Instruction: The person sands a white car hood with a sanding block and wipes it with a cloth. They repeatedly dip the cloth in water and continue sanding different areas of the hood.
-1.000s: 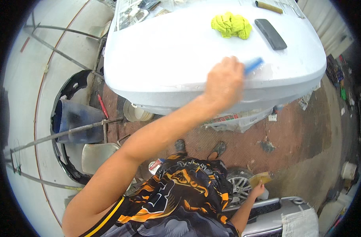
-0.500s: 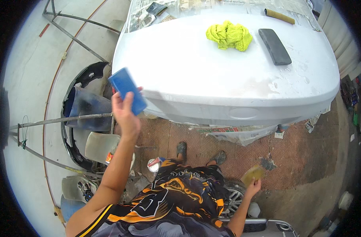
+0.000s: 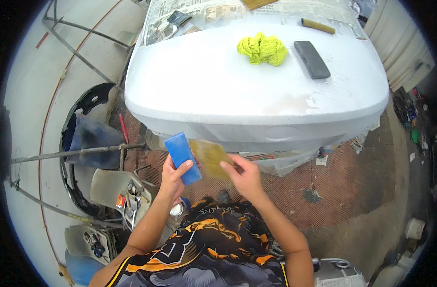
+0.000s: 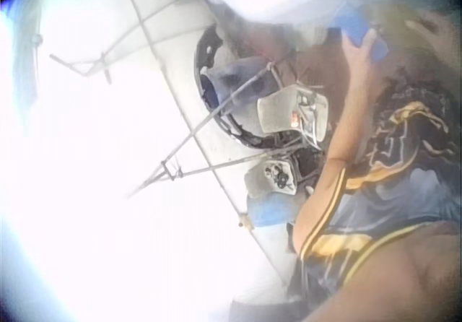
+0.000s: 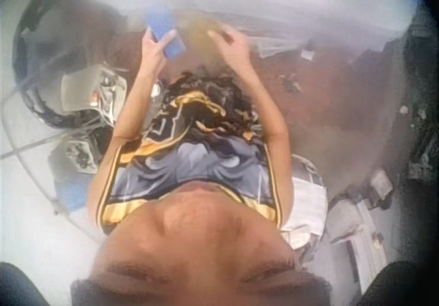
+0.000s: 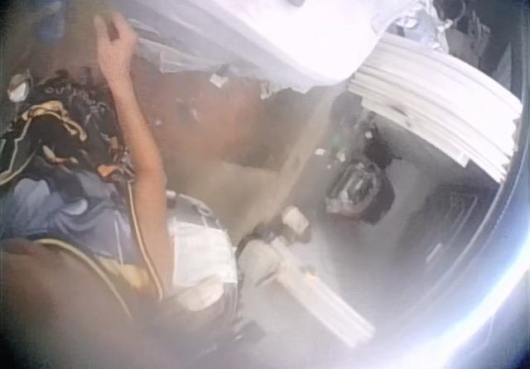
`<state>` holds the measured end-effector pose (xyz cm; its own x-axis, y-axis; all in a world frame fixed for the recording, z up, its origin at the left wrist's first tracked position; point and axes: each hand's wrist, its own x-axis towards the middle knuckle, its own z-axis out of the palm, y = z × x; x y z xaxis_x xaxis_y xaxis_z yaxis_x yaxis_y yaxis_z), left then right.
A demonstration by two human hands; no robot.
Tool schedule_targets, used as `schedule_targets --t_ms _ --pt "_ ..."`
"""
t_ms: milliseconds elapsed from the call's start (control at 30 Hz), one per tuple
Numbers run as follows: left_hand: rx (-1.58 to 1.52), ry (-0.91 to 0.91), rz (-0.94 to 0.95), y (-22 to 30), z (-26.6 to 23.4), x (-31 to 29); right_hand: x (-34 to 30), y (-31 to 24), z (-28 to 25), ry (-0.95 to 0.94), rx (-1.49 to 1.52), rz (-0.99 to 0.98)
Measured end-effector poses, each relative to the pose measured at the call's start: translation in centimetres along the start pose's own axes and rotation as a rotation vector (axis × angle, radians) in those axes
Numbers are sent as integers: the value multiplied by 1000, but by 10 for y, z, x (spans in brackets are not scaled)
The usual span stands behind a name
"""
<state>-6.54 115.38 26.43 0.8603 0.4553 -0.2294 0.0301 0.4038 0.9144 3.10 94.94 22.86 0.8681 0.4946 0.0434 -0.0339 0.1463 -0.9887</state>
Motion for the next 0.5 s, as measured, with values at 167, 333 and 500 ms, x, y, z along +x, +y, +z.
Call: schedule_targets --t_ms 167,333,500 --pt "-30 -55 72 23 -16 0 22 -27 56 30 228 154" --pt "76 61 72 20 -56 -3 16 -15 79 -55 174 208" --pt "47 305 157 -8 -116 -8 24 -19 79 -10 -158 73"
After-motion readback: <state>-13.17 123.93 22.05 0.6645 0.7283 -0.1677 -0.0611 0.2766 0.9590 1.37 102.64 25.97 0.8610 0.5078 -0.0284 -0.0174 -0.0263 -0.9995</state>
